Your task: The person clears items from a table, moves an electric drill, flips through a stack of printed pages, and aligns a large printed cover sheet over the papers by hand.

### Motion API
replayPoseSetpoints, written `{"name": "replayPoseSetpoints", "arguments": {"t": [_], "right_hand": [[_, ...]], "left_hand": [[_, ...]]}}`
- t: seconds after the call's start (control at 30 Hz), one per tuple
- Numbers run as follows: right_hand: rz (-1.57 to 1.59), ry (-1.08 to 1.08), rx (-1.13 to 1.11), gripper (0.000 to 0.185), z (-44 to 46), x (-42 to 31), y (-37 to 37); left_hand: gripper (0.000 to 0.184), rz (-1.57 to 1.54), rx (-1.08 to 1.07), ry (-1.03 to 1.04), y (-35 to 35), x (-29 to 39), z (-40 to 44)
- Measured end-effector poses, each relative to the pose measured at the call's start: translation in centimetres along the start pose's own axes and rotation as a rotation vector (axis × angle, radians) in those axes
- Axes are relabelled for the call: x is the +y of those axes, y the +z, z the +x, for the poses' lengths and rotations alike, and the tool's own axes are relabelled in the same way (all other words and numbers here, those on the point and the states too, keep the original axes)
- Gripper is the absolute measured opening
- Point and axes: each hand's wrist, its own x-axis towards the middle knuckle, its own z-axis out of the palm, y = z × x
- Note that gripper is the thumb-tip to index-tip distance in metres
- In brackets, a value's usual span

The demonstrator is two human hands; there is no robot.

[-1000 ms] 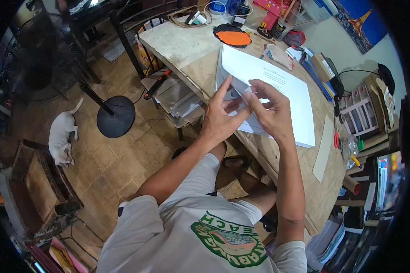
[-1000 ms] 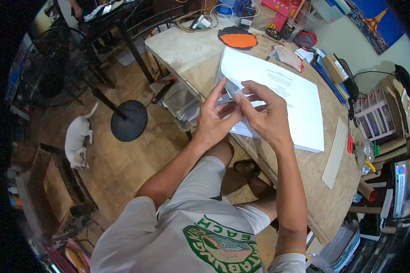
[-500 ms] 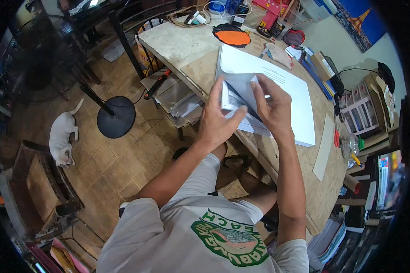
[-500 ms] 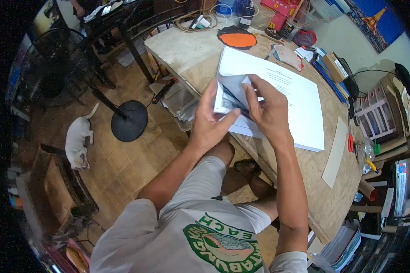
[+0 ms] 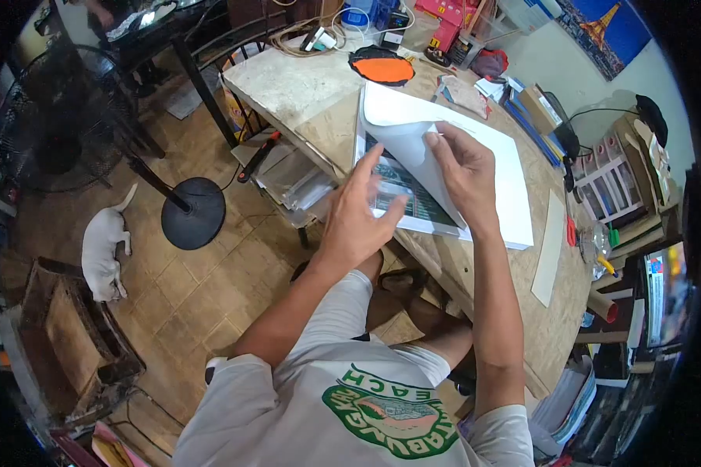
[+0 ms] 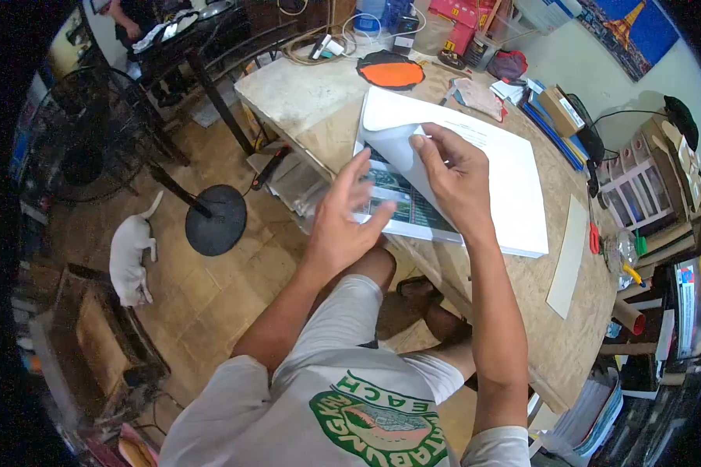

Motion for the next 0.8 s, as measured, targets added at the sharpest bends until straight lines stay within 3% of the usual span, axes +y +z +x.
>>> {"name": "replayPoseSetpoints", "arguments": {"t": [0.03,0.13,0.5,0.6,0.67,0.7,0.73,0.8], "right_hand": [[0.000,-0.006,0.000,0.029,0.0,0.0,0.0],[0.106,0.055,-0.037,0.030,-0.2,0.0,0.0],[0.158,0.180,-0.055,0.029,-0.6,0.0,0.4],[0.134,0.175,-0.036,0.029,-0.6,0.1,0.5],[0.116,0.184,-0.039,0.029,-1.0,0.3,0.7],[0.118,0.156,-0.040,0.029,-1.1,0.4,0.8],[0.123,0.121,-0.040,0.028,-1.1,0.2,0.9],[0.076,0.135,-0.045,0.028,-1.7,-0.2,1.3]], "left_hand": [[0.085,-0.212,-0.016,-0.091,1.0,-1.3,0.5],[0.093,-0.434,-0.024,-0.146,2.5,-2.6,1.3],[0.099,-0.566,0.013,-0.116,2.8,-2.2,1.3],[0.093,-0.536,0.022,-0.113,2.2,-2.4,0.8],[0.078,-0.394,0.001,-0.022,0.2,-3.5,0.4],[0.060,-0.292,0.069,0.034,-1.1,-3.1,0.3],[0.060,-0.289,0.075,0.026,-2.1,-3.8,0.0],[0.046,-0.337,0.271,-0.191,-4.0,-5.8,-0.5]]}}
